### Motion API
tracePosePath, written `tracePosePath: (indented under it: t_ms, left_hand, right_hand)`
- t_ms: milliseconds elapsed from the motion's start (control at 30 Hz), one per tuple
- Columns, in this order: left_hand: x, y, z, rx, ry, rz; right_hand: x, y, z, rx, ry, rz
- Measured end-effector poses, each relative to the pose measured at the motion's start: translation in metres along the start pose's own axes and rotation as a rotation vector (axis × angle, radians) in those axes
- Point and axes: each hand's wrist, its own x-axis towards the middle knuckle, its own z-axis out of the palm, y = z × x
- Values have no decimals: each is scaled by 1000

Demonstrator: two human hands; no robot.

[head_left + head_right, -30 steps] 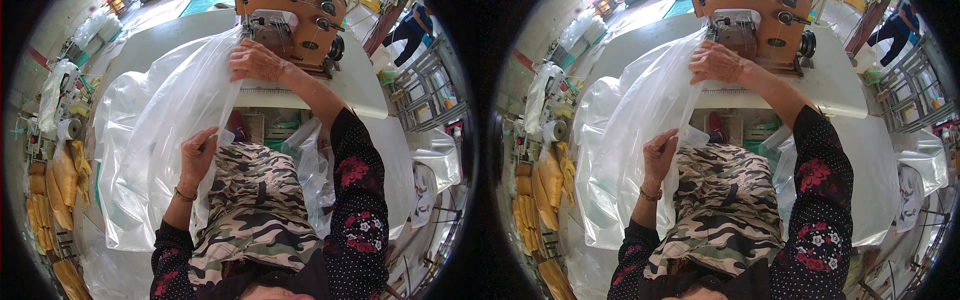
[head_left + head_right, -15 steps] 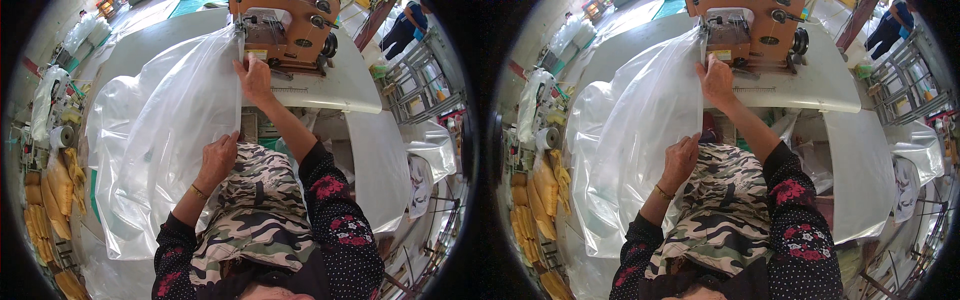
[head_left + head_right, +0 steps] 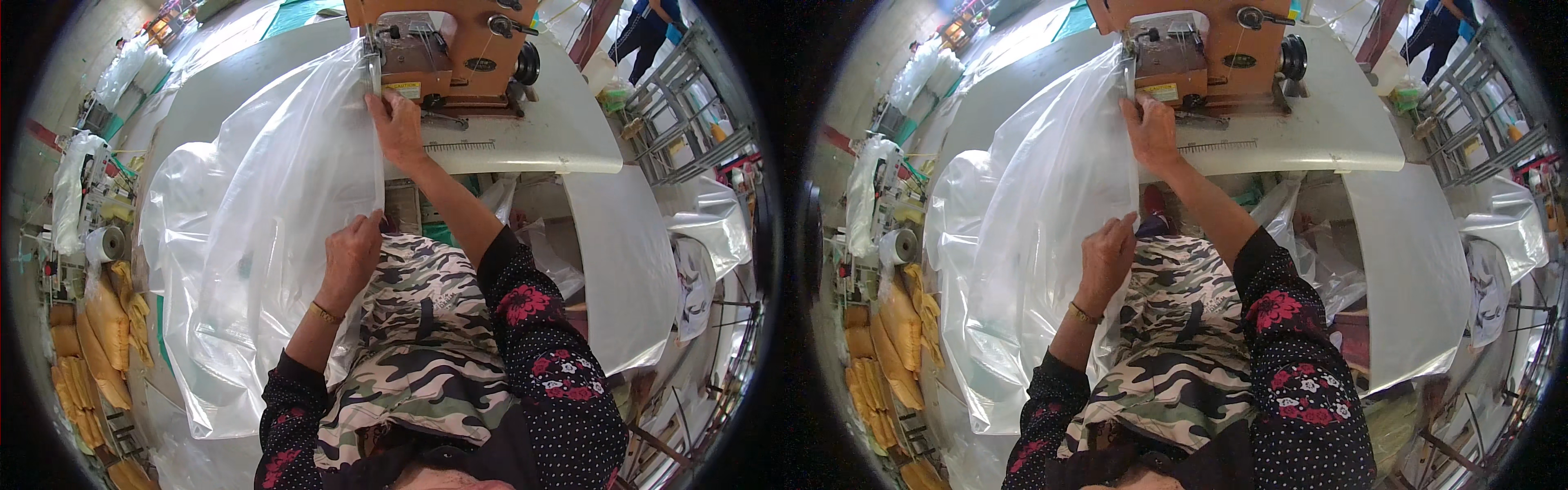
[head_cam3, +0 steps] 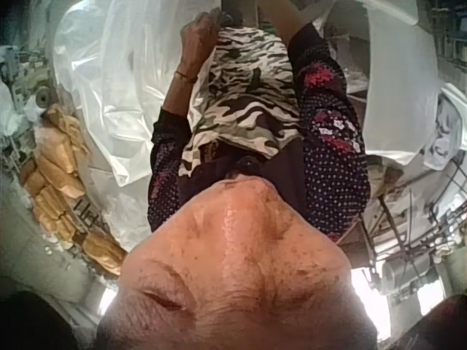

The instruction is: The person sews large clear plastic sheets together using an industrial sewing machine, aligning the sheets by hand as they feed into the machine.

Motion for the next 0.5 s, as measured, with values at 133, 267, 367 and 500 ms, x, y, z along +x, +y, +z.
tracePosePath:
  t_ms: [133,267,367,500]
  left_hand:
    - [17,2,4,29,60,-17]
    - [43,-6,3,83,95,-3]
    - [66,-15,5,121,173,38]
    - [97,-17,1,12,210,-43]
  right_hand:
    - [6,0,-3,8,3,32]
    - [14,4,-2,-22,12,-36]
    - [11,9,3,70,45,-75]
    - [8,9,3,104,23,-74]
